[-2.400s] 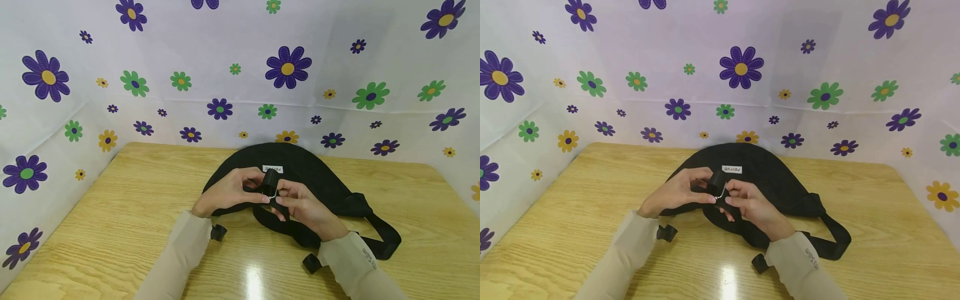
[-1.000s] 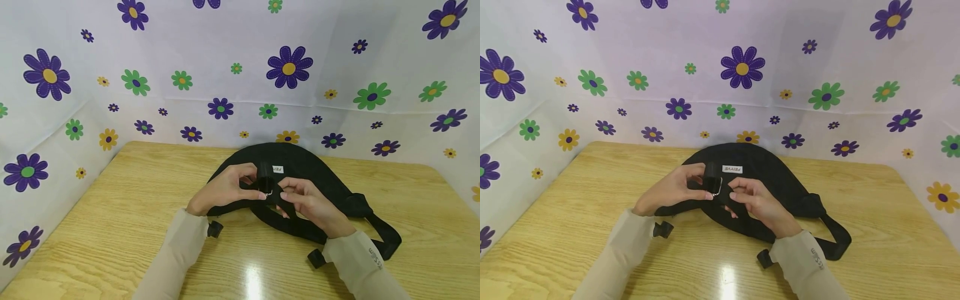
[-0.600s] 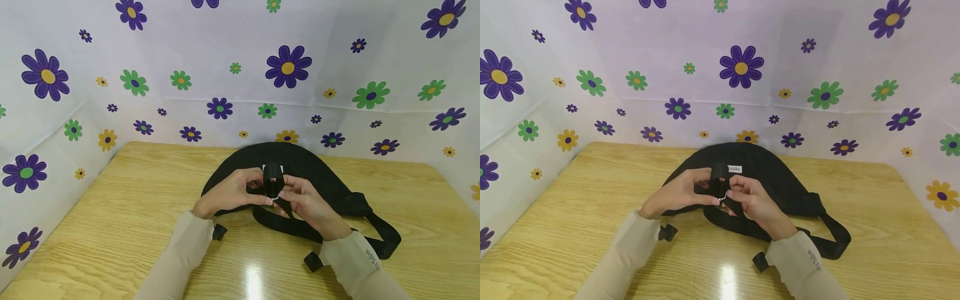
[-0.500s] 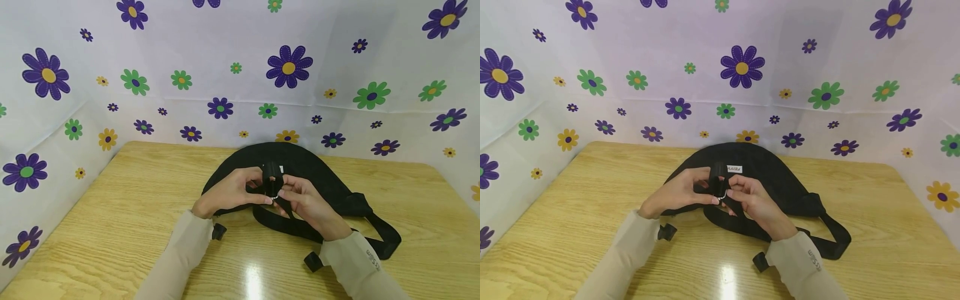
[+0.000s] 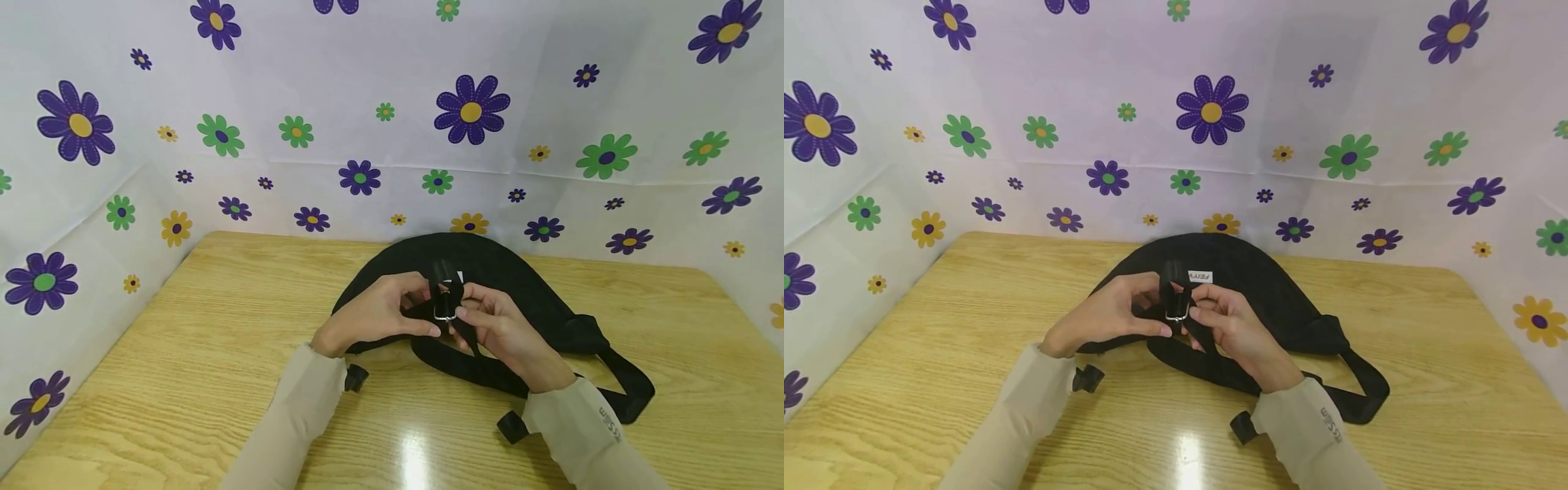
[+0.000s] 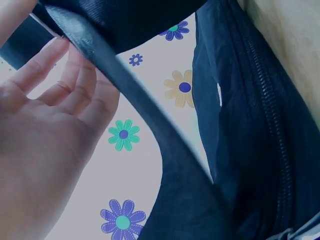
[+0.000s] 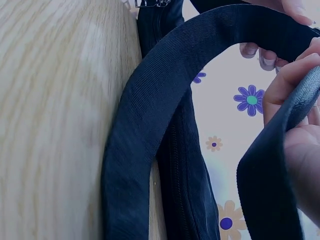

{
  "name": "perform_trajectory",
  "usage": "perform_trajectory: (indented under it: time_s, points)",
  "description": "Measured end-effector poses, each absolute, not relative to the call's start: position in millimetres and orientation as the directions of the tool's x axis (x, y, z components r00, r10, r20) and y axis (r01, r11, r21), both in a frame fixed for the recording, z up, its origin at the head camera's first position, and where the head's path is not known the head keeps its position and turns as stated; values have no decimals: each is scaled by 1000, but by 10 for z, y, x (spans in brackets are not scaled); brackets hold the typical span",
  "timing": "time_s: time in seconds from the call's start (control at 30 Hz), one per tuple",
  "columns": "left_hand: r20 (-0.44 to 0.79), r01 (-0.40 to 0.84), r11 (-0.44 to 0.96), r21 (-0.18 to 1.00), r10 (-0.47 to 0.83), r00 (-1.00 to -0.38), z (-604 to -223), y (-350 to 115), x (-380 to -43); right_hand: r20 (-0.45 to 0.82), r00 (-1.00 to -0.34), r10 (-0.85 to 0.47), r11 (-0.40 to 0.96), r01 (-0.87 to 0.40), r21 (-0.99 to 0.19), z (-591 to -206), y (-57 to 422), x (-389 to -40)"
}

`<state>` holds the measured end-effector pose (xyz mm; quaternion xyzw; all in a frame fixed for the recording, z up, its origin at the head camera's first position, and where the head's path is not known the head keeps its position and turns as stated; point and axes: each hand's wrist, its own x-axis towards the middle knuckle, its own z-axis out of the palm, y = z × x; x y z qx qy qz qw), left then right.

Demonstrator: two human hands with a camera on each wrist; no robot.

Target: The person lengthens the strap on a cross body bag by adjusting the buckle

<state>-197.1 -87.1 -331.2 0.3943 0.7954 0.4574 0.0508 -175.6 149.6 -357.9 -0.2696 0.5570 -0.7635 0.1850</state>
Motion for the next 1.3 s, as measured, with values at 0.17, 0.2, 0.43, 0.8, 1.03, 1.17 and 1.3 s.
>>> perform_trajectory:
  time_s: [0.17,0.2,0.43,0.8,1.03,1.17,1.3]
  points:
    - [287,595,298,747,662,-693,-3285,-902,-1975,216,-783,-583,-322,-21,-946,-3583,1500,-1768]
    - [290,600,303,740,662,-691,-3279,-906,-1974,216,-784,-582,-318,-26,-948,-3582,1501,-1769]
    - [315,635,323,702,659,-683,-3261,-919,-1977,186,-819,-542,-214,-79,-974,-3534,1497,-1735]
    - [324,679,332,655,688,-649,-3262,-913,-1962,207,-875,-437,45,-251,-967,-3488,1386,-1658]
    - [311,682,339,647,700,-643,-3254,-913,-1959,223,-893,-392,186,-314,-931,-3455,1353,-1627]
    - [306,682,351,641,698,-647,-3247,-913,-1948,231,-890,-393,220,-335,-916,-3447,1357,-1632]
    - [320,696,354,625,697,-642,-3233,-915,-1945,246,-882,-403,225,-356,-907,-3425,1359,-1642]
